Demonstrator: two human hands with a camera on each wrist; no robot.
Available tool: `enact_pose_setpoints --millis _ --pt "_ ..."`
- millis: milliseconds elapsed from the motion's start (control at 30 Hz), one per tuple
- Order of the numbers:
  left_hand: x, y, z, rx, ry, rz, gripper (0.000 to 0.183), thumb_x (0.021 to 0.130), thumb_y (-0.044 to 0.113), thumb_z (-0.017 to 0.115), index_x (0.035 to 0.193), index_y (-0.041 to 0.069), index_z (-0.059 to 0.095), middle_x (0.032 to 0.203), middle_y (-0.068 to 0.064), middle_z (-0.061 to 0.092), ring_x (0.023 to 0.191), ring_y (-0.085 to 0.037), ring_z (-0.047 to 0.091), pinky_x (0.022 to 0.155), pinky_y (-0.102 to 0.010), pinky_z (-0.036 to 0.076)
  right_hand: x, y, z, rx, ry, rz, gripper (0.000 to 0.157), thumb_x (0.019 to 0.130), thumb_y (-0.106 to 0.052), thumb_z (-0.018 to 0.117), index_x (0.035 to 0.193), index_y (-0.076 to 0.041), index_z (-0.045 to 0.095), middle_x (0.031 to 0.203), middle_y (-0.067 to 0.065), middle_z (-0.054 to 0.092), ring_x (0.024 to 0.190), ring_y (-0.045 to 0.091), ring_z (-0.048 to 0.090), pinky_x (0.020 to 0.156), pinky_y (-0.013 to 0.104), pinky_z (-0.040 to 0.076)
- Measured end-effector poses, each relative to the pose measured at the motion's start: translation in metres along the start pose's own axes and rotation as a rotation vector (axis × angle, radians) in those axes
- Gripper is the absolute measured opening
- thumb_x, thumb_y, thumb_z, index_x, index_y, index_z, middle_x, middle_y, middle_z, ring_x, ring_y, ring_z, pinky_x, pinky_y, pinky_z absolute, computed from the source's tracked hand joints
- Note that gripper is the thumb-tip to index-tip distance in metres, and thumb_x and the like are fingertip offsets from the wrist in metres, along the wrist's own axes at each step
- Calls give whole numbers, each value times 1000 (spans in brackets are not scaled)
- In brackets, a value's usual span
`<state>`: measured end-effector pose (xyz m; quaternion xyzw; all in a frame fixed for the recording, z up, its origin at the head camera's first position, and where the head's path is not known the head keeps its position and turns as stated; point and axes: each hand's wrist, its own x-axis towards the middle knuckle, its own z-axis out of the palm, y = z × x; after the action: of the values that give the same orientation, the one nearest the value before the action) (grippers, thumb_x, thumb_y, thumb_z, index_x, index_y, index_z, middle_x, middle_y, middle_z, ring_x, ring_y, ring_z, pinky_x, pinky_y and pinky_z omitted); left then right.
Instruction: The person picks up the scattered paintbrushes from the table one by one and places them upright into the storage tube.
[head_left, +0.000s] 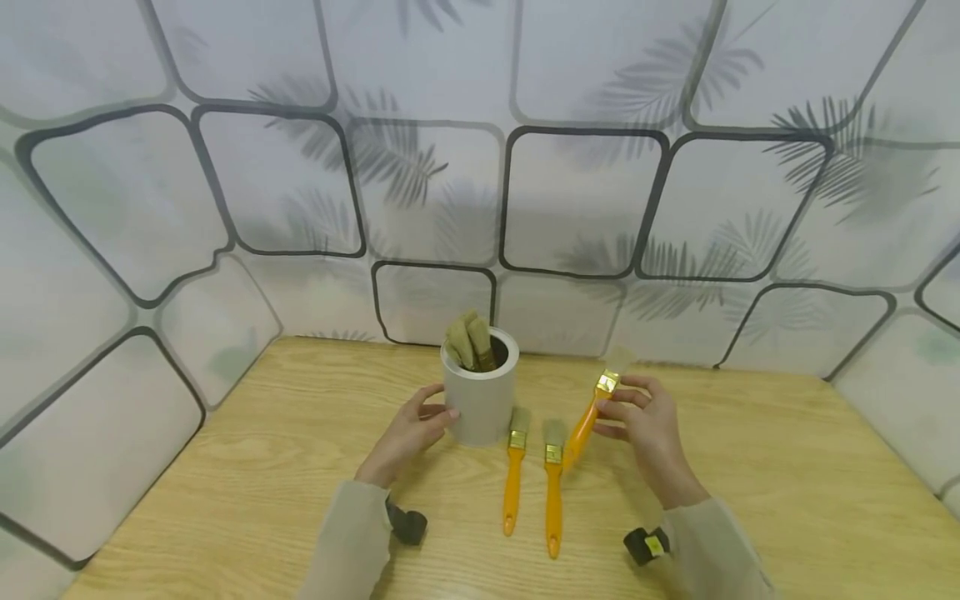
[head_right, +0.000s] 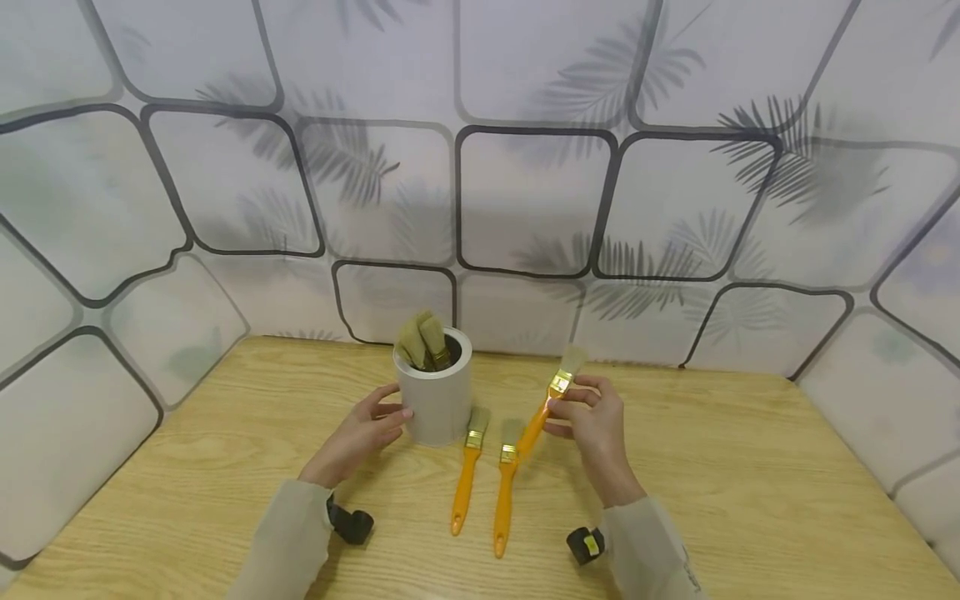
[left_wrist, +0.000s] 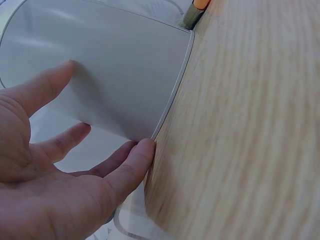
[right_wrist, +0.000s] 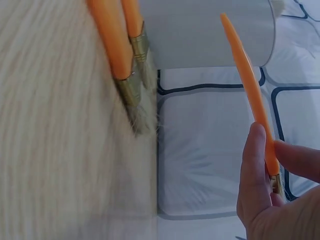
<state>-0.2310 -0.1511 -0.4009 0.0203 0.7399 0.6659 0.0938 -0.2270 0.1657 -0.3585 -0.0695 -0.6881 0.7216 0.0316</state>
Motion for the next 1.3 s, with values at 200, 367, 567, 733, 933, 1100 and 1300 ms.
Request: enact_pose_setpoints --millis 200,367,567,733,933,1100,1300 --pt "-1 0 0 -7 -4 2 67 101 21 65 155 1 32 147 -32 41 136 -47 41 110 -57 39 0 -5 6 74 30 -24 47 94 14 61 134 4 38 98 6 59 74 12 70 72 36 62" --pt "-3 0 1 -5 -8 3 67 101 22 65 156 1 32 147 -32 40 136 -47 41 110 -58 39 2 -9 12 116 51 -46 46 93 15 61 132 3 39 98 5 60 74 13 71 72 35 62" --pt "-3 0 1 -5 -5 8 67 101 21 65 156 1 32 147 -33 41 135 -48 42 110 -58 39 5 -18 21 184 91 -97 40 93 17 60 124 -1 41 97 6 57 76 12 70 73 36 62" --pt "-4 1 1 2 -2 -1 67 101 22 64 156 2 32 147 -32 41 135 -47 43 110 -58 39 6 -23 28 232 113 -113 38 93 17 60 120 -2 41 100 9 55 76 13 71 74 37 62" --pt "-4 2 1 -1 -2 3 67 101 22 64 156 2 32 147 -33 41 135 -48 43 109 -58 40 8 -28 37 290 133 -141 40 92 18 60 119 -4 40 102 12 52 74 14 71 74 37 62" --pt "-4 3 1 0 1 5 66 101 22 64 156 2 32 147 -33 41 135 -48 43 109 -58 40 10 -30 43 336 152 -146 41 92 18 61 116 -6 38 101 11 50 75 14 70 75 37 62" --pt "-4 3 1 -2 -2 10 66 101 21 64 156 1 32 147 -33 41 136 -48 42 109 -58 40 12 -33 50 394 165 -158 41 93 16 61 116 -8 36 100 11 47 79 14 65 78 38 61"
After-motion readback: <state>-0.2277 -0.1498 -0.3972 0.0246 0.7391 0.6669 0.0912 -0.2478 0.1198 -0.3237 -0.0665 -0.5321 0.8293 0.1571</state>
